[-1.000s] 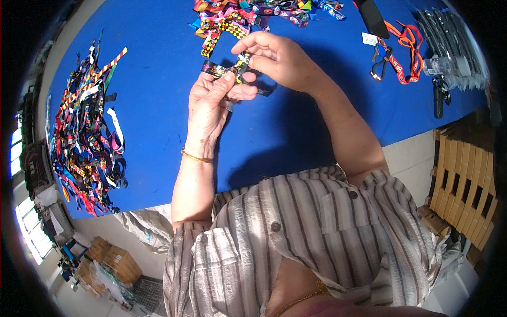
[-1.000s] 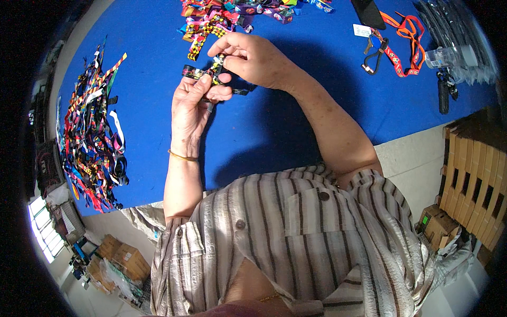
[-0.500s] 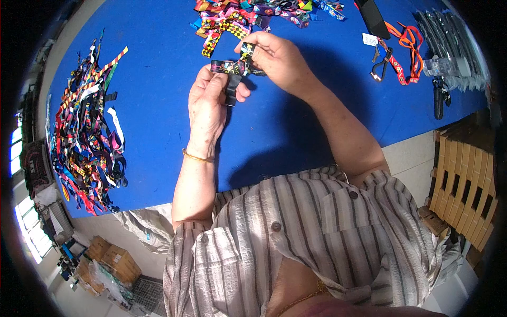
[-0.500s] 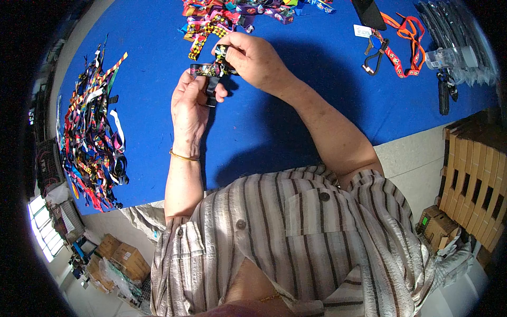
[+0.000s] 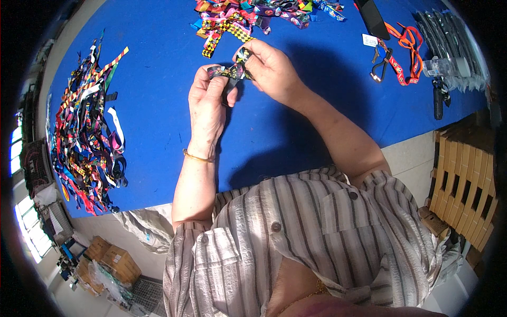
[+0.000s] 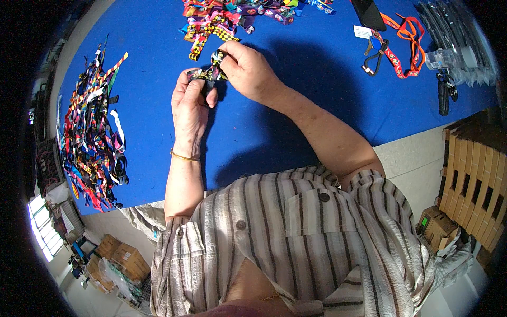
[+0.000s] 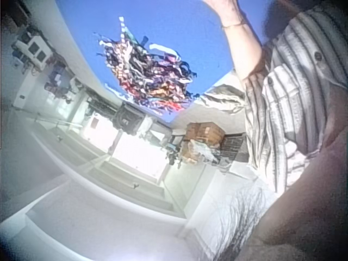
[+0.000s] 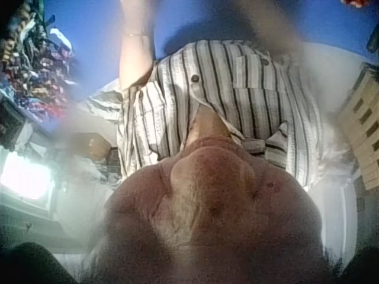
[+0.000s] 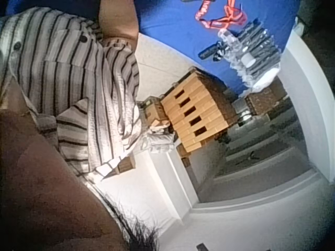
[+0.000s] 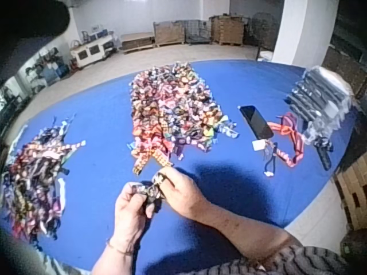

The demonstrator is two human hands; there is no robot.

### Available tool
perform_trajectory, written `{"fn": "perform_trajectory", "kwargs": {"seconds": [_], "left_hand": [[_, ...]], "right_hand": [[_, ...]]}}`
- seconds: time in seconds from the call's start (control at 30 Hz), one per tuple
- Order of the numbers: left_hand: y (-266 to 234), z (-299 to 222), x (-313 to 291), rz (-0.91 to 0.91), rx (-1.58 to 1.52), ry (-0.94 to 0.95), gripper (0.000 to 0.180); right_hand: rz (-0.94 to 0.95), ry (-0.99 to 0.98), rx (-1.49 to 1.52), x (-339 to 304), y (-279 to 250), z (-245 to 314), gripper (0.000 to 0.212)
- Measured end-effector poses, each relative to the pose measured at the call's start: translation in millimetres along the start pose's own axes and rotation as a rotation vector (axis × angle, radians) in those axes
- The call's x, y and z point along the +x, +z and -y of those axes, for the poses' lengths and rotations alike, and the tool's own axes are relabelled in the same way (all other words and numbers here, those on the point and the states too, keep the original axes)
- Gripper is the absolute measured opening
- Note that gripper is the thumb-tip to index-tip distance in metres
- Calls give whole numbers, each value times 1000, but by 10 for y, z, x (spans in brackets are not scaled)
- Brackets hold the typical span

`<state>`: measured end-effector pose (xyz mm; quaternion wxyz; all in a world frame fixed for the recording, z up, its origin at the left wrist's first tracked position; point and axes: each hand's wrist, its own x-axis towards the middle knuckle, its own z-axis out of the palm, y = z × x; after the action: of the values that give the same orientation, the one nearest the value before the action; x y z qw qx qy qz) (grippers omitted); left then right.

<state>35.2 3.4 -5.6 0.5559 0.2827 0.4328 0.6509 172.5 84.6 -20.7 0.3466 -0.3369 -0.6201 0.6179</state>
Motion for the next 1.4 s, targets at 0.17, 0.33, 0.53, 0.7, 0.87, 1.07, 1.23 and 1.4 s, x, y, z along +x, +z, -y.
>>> {"fn": "perform_trajectory", "kwargs": {"seconds": [0.17, 0.33, 0.53, 0.7, 0.87, 1.07, 1.23, 1.4], "left_hand": [[-38, 31, 4, 0, -90, -27, 8], [-24, 32, -20, 7, -137, -11, 14], [49, 33, -61, -16, -248, -22, 18], [94, 49, -96, -37, -163, 91, 19], [75, 30, -101, -7, -124, 78, 26], [11, -3, -51, 15, -282, -110, 33], [-21, -65, -23, 53, -281, -149, 24], [45, -60, -28, 94, -256, -47, 15]], "right_hand": [[-78, -205, -72, 18, 52, -91, 11], [-140, -240, 51, 26, 84, -108, 12], [-98, -73, 184, -86, 119, 70, 14], [-61, 129, 488, -112, 113, 171, 17], [-3, 248, 686, -124, 102, 213, 21], [-24, 208, 684, -179, 191, 181, 28], [-32, 185, 601, -178, 201, 149, 35], [-50, 135, 520, -174, 171, 139, 41]]}}
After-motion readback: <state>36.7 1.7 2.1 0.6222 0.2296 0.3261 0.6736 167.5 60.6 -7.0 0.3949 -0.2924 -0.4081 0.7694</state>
